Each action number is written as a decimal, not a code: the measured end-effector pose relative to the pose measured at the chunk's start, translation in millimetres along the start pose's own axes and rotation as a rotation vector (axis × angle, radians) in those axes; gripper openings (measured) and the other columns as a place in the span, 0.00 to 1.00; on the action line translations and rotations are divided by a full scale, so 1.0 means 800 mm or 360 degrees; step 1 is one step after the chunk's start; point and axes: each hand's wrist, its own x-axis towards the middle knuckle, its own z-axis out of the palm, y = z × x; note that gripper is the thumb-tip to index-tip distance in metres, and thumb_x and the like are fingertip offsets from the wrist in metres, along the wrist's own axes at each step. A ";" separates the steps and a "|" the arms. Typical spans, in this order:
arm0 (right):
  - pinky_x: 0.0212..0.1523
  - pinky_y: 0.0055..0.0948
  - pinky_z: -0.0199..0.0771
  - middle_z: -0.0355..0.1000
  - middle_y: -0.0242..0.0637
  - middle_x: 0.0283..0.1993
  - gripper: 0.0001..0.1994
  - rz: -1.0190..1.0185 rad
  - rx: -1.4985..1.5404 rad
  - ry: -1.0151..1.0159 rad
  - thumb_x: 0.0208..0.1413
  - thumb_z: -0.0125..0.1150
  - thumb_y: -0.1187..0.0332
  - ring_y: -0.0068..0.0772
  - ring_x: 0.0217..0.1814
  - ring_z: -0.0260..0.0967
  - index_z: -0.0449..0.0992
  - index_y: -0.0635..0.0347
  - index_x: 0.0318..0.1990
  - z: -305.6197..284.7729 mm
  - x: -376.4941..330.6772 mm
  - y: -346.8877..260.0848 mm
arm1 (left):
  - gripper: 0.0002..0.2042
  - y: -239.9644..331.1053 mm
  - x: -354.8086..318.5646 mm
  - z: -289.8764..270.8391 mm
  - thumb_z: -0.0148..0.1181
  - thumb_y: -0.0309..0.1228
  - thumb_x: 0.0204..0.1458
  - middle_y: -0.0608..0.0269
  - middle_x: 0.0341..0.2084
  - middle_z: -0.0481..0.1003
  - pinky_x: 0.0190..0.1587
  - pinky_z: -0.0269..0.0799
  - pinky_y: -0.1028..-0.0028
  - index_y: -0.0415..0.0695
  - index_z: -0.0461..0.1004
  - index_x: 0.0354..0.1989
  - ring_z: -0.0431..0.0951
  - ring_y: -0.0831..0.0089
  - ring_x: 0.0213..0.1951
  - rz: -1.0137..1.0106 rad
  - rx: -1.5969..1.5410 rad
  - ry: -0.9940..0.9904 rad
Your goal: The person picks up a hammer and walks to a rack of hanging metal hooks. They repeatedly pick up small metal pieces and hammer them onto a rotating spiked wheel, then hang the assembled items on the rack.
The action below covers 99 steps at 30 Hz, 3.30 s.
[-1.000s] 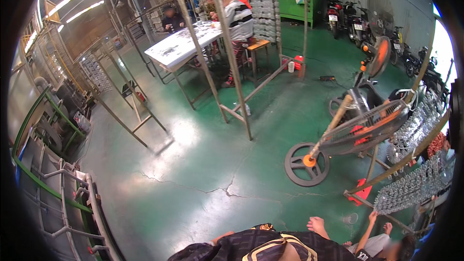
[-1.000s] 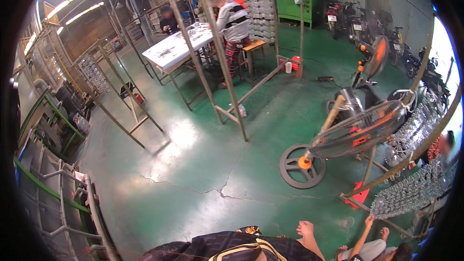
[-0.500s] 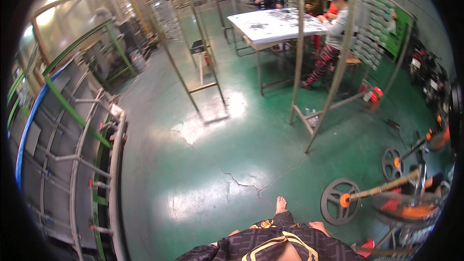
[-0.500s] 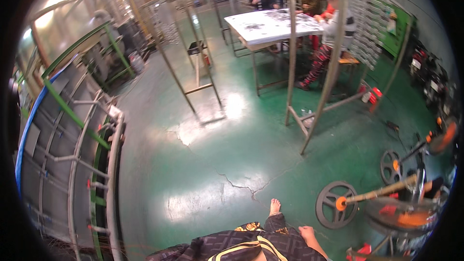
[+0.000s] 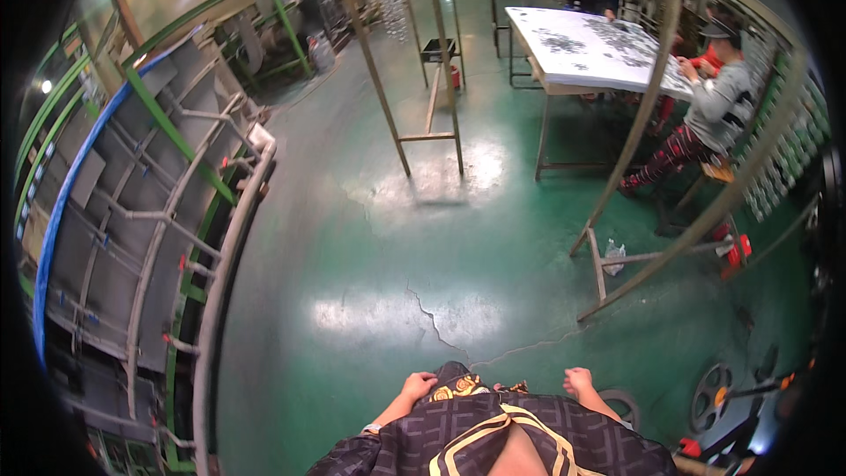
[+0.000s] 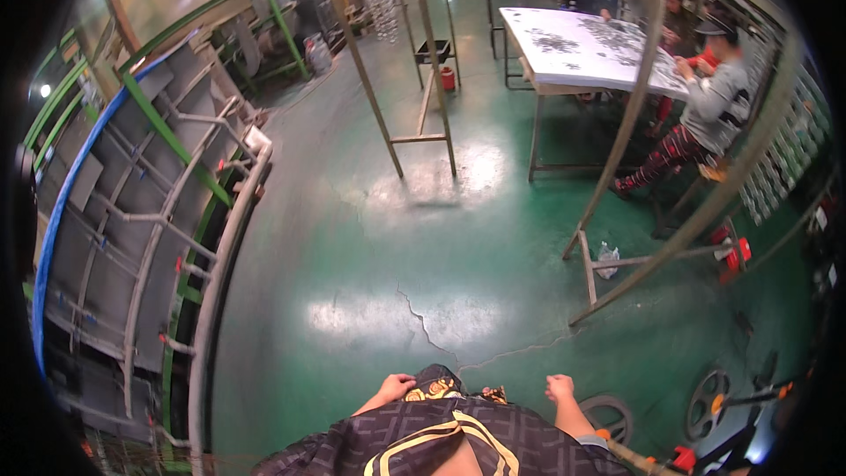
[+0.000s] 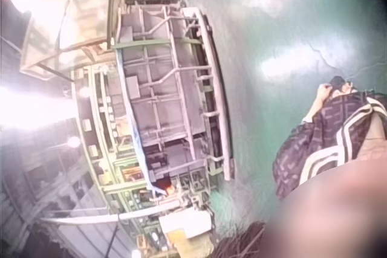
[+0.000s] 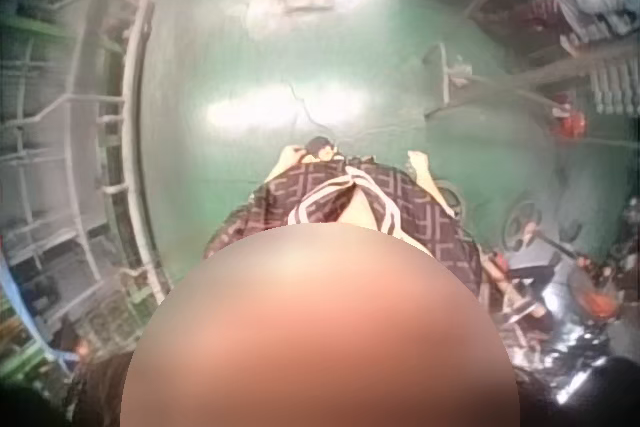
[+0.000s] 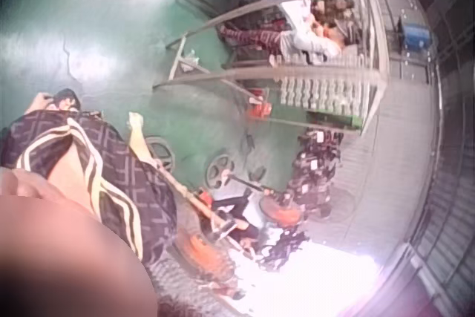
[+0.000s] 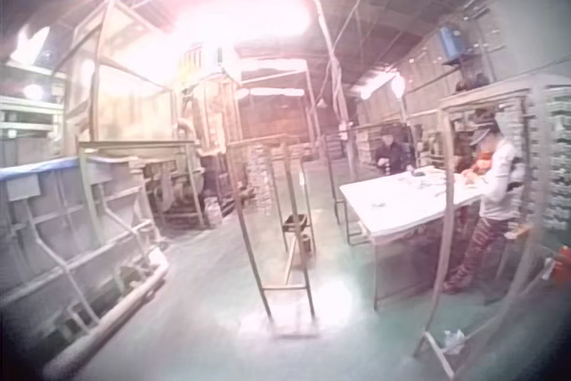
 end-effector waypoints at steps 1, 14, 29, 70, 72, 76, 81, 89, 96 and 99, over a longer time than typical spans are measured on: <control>0.18 0.28 0.67 0.72 0.35 0.23 0.09 -0.0046 -0.0076 -0.0010 0.47 0.57 0.66 0.31 0.21 0.70 0.75 0.59 0.33 0.006 0.011 -0.023 | 0.16 0.018 0.006 -0.008 0.59 0.42 0.43 0.56 0.37 0.76 0.46 0.69 0.70 0.50 0.77 0.40 0.76 0.63 0.41 -0.0130 -0.0073 0.0011; 0.44 0.30 0.70 0.76 0.38 0.31 0.18 -0.0481 -0.1036 -0.0542 0.41 0.62 0.55 0.36 0.38 0.73 0.78 0.58 0.36 0.222 0.207 -0.288 | 0.13 -0.067 0.259 -0.182 0.59 0.40 0.43 0.62 0.31 0.78 0.40 0.71 0.73 0.47 0.79 0.34 0.77 0.72 0.34 -0.0437 -0.0576 0.0009; 0.26 0.37 0.73 0.74 0.42 0.32 0.12 -0.0107 -0.0483 -0.0389 0.47 0.58 0.66 0.36 0.26 0.72 0.74 0.60 0.39 0.599 0.358 -0.898 | 0.12 0.053 0.661 -0.607 0.59 0.32 0.46 0.62 0.26 0.77 0.33 0.71 0.75 0.41 0.76 0.38 0.77 0.76 0.28 -0.0405 -0.0806 0.0408; 0.30 0.30 0.74 0.74 0.34 0.33 0.17 -0.0398 -0.0644 -0.0671 0.47 0.58 0.54 0.27 0.29 0.73 0.76 0.56 0.39 1.404 0.769 -2.317 | 0.11 0.389 2.008 -1.699 0.53 0.28 0.44 0.60 0.26 0.76 0.25 0.68 0.73 0.38 0.74 0.36 0.75 0.73 0.23 -0.0518 -0.0443 -0.0173; 0.31 0.29 0.74 0.75 0.33 0.34 0.18 -0.0576 -0.0593 -0.0713 0.47 0.58 0.53 0.26 0.30 0.73 0.76 0.53 0.41 1.429 0.797 -2.412 | 0.11 0.429 2.096 -1.723 0.54 0.28 0.43 0.60 0.26 0.76 0.27 0.69 0.73 0.38 0.75 0.35 0.75 0.72 0.24 -0.0481 -0.0408 -0.0236; 0.29 0.29 0.73 0.75 0.34 0.35 0.18 -0.0616 -0.0519 -0.0617 0.47 0.59 0.53 0.26 0.29 0.73 0.76 0.53 0.41 1.486 0.877 -2.522 | 0.12 0.497 2.266 -1.831 0.54 0.30 0.41 0.59 0.26 0.77 0.31 0.70 0.72 0.38 0.76 0.34 0.76 0.71 0.26 -0.0336 -0.0290 -0.0190; 0.26 0.29 0.73 0.74 0.34 0.33 0.16 -0.0157 -0.0693 -0.0438 0.46 0.61 0.57 0.28 0.26 0.72 0.76 0.55 0.41 1.418 0.952 -2.636 | 0.14 0.588 2.518 -2.031 0.55 0.32 0.38 0.58 0.26 0.78 0.36 0.72 0.71 0.39 0.77 0.32 0.77 0.70 0.28 -0.0231 -0.0115 -0.0001; 0.42 0.31 0.72 0.71 0.38 0.44 0.16 -0.1157 0.1051 -0.0355 0.51 0.55 0.70 0.32 0.43 0.71 0.68 0.63 0.48 1.321 0.969 -3.129 | 0.10 1.089 2.843 -2.148 0.56 0.29 0.47 0.62 0.25 0.76 0.31 0.72 0.77 0.37 0.75 0.36 0.75 0.77 0.27 0.0353 -0.0392 0.0217; 0.50 0.46 0.66 0.65 0.47 0.48 0.16 -0.3265 0.1065 -0.1698 0.53 0.53 0.66 0.48 0.49 0.66 0.67 0.63 0.48 1.224 0.886 -3.596 | 0.10 1.109 3.017 -2.107 0.58 0.34 0.42 0.63 0.18 0.75 0.27 0.70 0.74 0.40 0.77 0.28 0.74 0.77 0.23 0.0178 -0.0201 -0.0130; 0.49 0.45 0.67 0.65 0.47 0.47 0.15 -0.3335 0.0924 -0.2010 0.53 0.54 0.66 0.48 0.48 0.66 0.67 0.63 0.46 1.195 0.926 -3.712 | 0.10 1.112 3.046 -2.093 0.57 0.35 0.42 0.63 0.17 0.75 0.27 0.69 0.74 0.40 0.76 0.26 0.73 0.76 0.22 -0.0235 -0.0048 -0.0365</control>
